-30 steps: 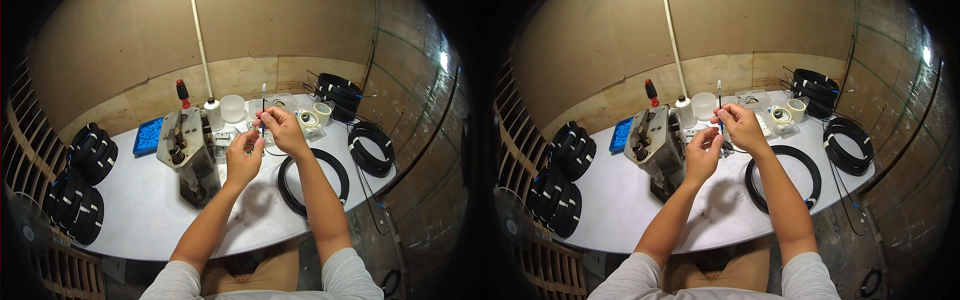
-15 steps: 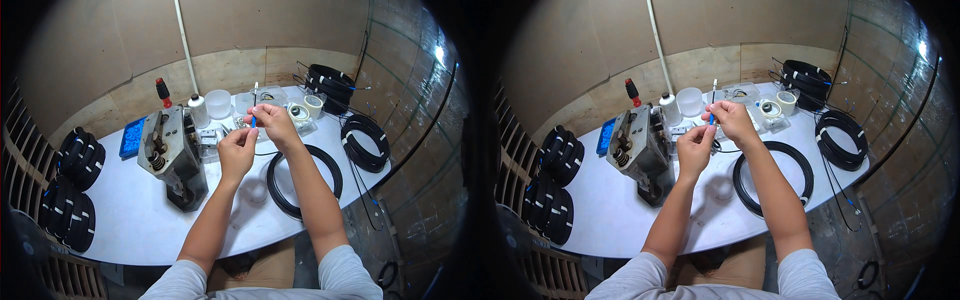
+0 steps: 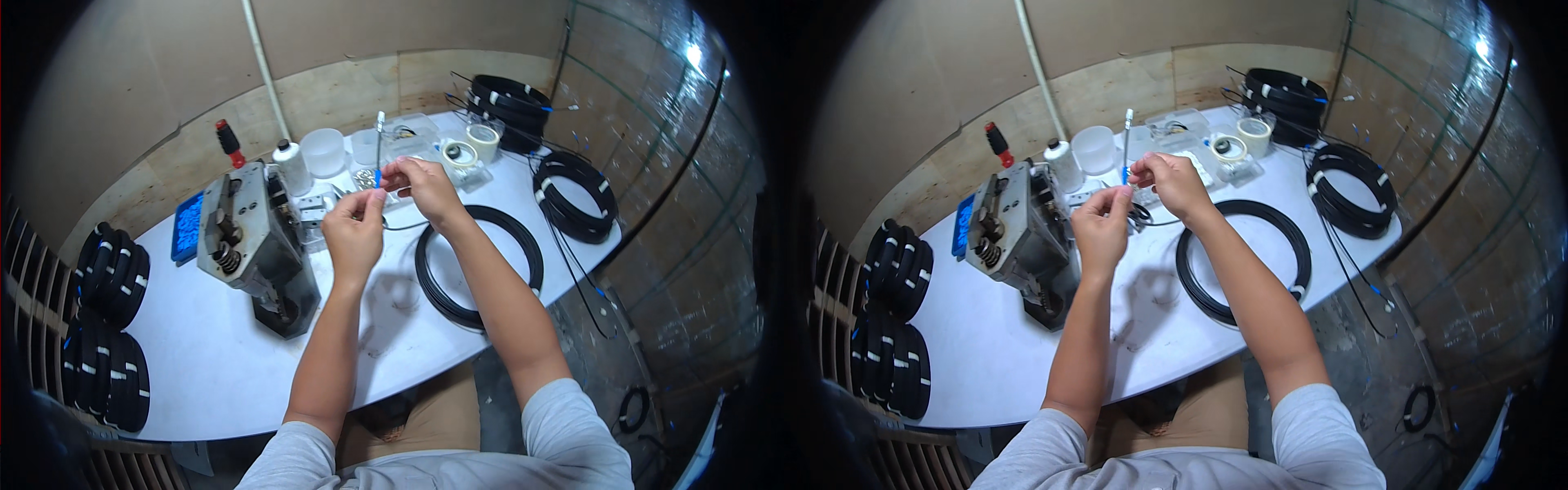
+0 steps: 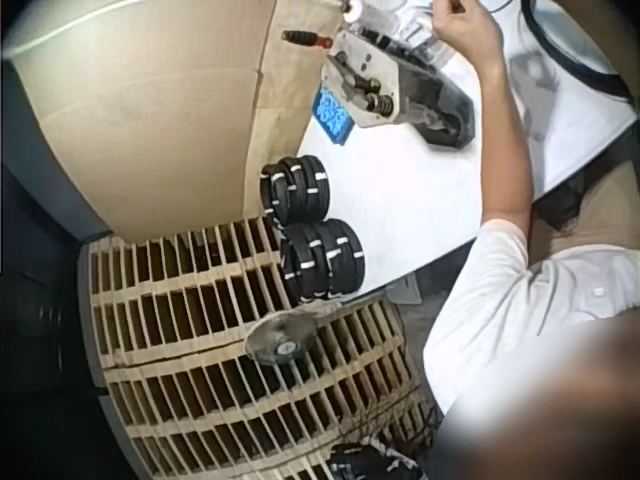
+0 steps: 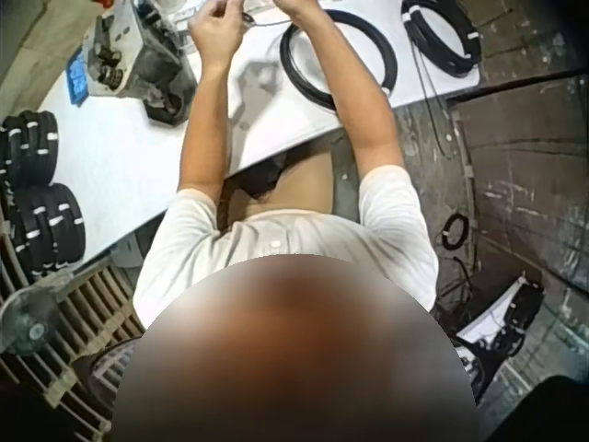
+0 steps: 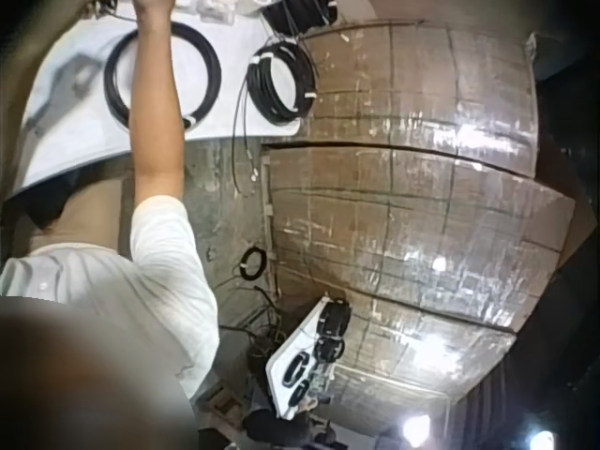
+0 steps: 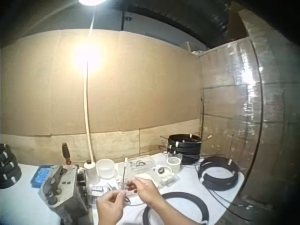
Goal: Assembling and crimping connectors onto a wire harness at a workbench.
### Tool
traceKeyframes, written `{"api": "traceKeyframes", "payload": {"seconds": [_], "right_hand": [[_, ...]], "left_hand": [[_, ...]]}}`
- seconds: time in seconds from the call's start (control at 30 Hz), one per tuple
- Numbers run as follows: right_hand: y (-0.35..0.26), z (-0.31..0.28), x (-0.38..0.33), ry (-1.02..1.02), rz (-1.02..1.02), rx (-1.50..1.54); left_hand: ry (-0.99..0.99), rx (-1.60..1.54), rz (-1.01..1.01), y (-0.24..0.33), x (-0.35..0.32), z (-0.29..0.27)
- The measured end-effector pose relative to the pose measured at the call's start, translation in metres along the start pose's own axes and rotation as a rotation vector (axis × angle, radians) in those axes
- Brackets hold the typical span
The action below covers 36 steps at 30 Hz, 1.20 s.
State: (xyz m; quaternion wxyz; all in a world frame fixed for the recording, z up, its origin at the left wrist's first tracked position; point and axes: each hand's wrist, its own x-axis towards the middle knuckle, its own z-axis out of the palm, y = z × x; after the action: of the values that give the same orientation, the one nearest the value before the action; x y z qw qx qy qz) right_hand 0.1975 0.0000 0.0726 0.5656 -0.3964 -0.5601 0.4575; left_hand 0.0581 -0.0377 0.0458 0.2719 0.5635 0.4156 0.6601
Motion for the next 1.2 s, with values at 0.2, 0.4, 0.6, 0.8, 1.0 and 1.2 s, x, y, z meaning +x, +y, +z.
{"api": "traceKeyframes", "payload": {"seconds": [0.2, 0.4, 0.6, 0.8, 1.0, 1.2], "right_hand": [[0.064, -0.066, 0.002, 0.094, -0.170, -1.089], [0.088, -0.140, -0.017, 0.149, 0.157, -1.412], [0.083, -0.177, -0.040, 0.100, 0.318, -1.407], [0.098, -0.178, -0.049, 0.149, 0.227, -1.451], [0.093, -0.171, -0.061, 0.167, 0.221, -1.590], [0.078, -0.156, -0.091, 0.164, 0.176, -1.628]], "left_hand": [[-0.038, -0.011, -0.027, -0.001, 0.006, 0.000], [-0.086, -0.024, -0.007, -0.005, 0.008, 0.003], [-0.096, -0.075, -0.030, -0.006, 0.009, 0.002], [-0.108, -0.082, -0.022, -0.002, 0.005, 0.004], [-0.103, -0.081, -0.015, -0.008, 0.008, 0.001], [-0.084, -0.082, -0.050, -0.030, 0.013, 0.008]]}}
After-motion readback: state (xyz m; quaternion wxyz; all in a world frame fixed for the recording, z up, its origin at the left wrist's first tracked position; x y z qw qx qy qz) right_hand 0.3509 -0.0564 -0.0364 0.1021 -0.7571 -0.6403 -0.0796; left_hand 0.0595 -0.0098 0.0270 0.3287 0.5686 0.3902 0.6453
